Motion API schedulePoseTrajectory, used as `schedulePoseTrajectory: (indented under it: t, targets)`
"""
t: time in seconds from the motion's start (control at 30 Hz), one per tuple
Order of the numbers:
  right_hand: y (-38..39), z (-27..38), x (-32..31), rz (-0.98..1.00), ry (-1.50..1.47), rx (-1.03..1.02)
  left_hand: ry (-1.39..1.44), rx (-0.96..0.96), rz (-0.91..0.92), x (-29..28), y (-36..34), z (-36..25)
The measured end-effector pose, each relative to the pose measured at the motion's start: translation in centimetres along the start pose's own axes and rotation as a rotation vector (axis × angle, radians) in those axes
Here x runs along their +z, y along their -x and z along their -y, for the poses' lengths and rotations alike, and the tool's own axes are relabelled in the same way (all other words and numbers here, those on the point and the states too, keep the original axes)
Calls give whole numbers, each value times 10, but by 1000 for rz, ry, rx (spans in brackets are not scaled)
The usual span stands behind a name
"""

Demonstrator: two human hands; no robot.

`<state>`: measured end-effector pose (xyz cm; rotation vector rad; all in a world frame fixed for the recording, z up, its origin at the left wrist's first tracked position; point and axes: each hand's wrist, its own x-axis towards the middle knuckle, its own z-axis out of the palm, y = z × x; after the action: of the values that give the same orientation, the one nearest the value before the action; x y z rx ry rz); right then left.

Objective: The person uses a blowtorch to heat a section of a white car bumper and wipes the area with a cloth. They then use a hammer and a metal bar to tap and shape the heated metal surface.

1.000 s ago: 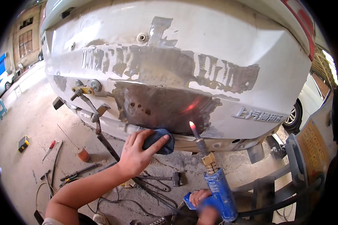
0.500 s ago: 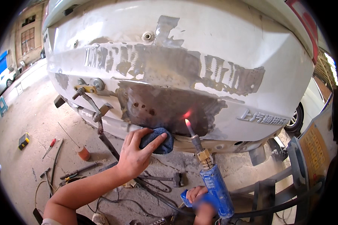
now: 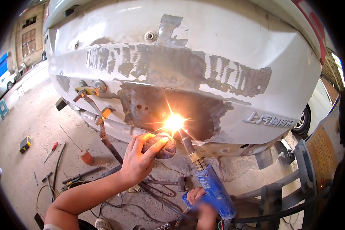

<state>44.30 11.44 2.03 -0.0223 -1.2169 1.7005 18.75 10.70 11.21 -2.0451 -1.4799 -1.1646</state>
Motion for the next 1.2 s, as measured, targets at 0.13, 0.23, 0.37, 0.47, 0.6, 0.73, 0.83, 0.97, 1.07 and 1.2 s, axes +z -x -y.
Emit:
schedulePoseTrajectory:
  t: [0.13, 0.23, 0.37, 0.47, 0.6, 0.73, 0.83, 0.97, 1.07, 1.2]
  targets:
    - [-4, 9, -2, 75, 41, -41, 64, -7, 19, -1, 0, -3]
    - [-9, 7, -4, 95, 45, -40, 71, -3, 5, 0, 0, -1]
    - [-4, 2, -4, 68, 55, -27, 44, 14, 0, 1, 2, 0]
    - [-4, 7, -12, 90, 57, -59, 59, 34, 15, -3, 3, -1]
    - [-15, 8, -3, 82, 25, -78, 108, 39, -39, 3, 2, -4]
    - [-7, 2, -7, 90, 20, -34, 119, 22, -75, 6, 4, -4]
    - [-9, 5, -19, 151, -52, -36, 125, 52, -106, 6, 4, -3]
    - [-13, 7, -4, 94, 27, -47, 134, 39, -79, 1, 3, -5]
    - [-10, 5, -5, 98, 38, -49, 116, 45, -92, 1, 2, -3]
    - [-13, 8, -10, 150, 29, -94, 117, 65, -133, 3, 0, 1]
